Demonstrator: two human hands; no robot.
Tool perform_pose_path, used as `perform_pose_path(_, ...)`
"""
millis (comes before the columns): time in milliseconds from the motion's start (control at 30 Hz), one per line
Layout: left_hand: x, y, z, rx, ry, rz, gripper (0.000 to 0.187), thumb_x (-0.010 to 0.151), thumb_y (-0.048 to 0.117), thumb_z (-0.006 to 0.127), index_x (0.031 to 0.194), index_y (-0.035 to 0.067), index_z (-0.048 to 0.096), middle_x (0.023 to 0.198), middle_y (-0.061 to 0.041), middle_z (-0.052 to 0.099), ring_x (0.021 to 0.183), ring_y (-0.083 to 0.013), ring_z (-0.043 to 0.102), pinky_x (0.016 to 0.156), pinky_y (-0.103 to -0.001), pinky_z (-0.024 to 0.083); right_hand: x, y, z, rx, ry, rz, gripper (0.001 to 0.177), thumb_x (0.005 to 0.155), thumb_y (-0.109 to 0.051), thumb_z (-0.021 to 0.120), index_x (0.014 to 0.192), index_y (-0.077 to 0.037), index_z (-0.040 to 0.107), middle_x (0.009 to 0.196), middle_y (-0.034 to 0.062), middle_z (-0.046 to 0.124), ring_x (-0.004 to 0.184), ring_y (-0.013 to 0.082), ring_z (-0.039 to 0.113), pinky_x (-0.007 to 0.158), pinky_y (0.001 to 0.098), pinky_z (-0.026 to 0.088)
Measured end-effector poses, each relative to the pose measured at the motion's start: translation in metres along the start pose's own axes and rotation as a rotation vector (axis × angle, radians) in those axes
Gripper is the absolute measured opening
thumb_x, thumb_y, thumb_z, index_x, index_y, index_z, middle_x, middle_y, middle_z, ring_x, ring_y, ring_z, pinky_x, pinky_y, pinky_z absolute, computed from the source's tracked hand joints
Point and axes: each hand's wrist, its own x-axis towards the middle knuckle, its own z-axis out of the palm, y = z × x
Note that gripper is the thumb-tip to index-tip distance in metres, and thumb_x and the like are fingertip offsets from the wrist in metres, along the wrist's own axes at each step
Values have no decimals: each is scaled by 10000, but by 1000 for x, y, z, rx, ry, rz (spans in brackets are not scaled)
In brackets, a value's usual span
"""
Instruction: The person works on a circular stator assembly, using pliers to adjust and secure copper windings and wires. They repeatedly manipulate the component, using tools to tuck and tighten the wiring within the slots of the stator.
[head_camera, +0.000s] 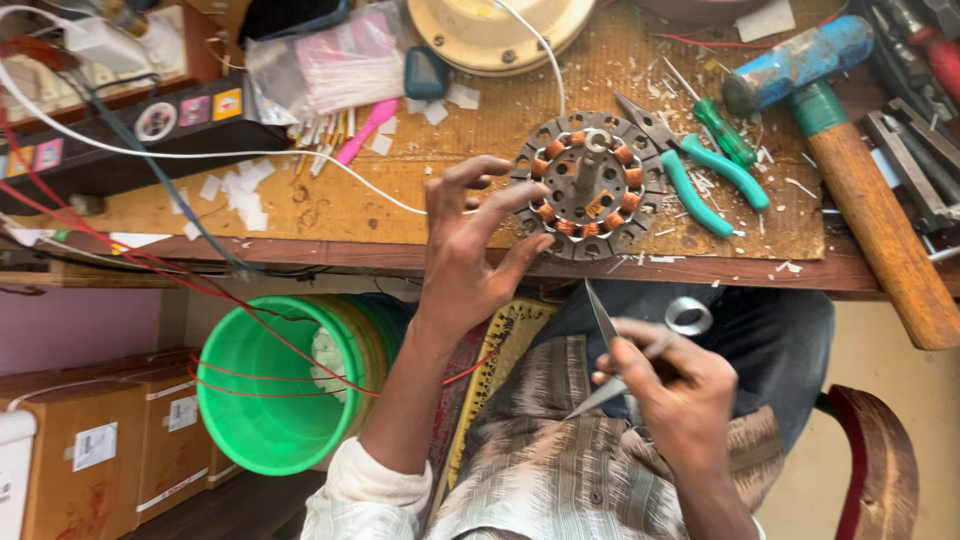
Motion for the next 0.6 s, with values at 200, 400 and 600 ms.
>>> perform_pose_path(200, 9, -2, 8, 41, 35, 67, 235, 834, 131, 865, 1040, 179, 762, 1334, -56, 548, 1166, -266, 494, 992, -389, 444, 29, -20, 55, -105, 55, -131, 345, 930, -17, 689, 1273, 14, 672, 745, 56, 726, 672, 105, 719, 597, 228, 563)
perform_pose_path(400, 4, -2, 8, 33, 87, -55, 154, 888, 86, 799, 1023, 125, 736, 1226, -72, 555, 1098, -260, 526, 955, -377, 448, 39, -10, 71, -101, 74, -319, 434, 936, 8, 662, 1365, -1, 594, 820, 43, 728, 723, 93, 719, 639, 216, 578)
perform_pose_path(600, -8, 7, 5, 109, 159, -70, 156, 923, 84, 760, 1066, 89, 697, 1071, -80, 622, 1085, -271, 567, 989, -404, 436, 31, 2, 50, 59, 146, -290, 329, 962, 8, 589, 1290, 36, 582, 767, 45, 668, 662, 110, 692, 593, 226, 546)
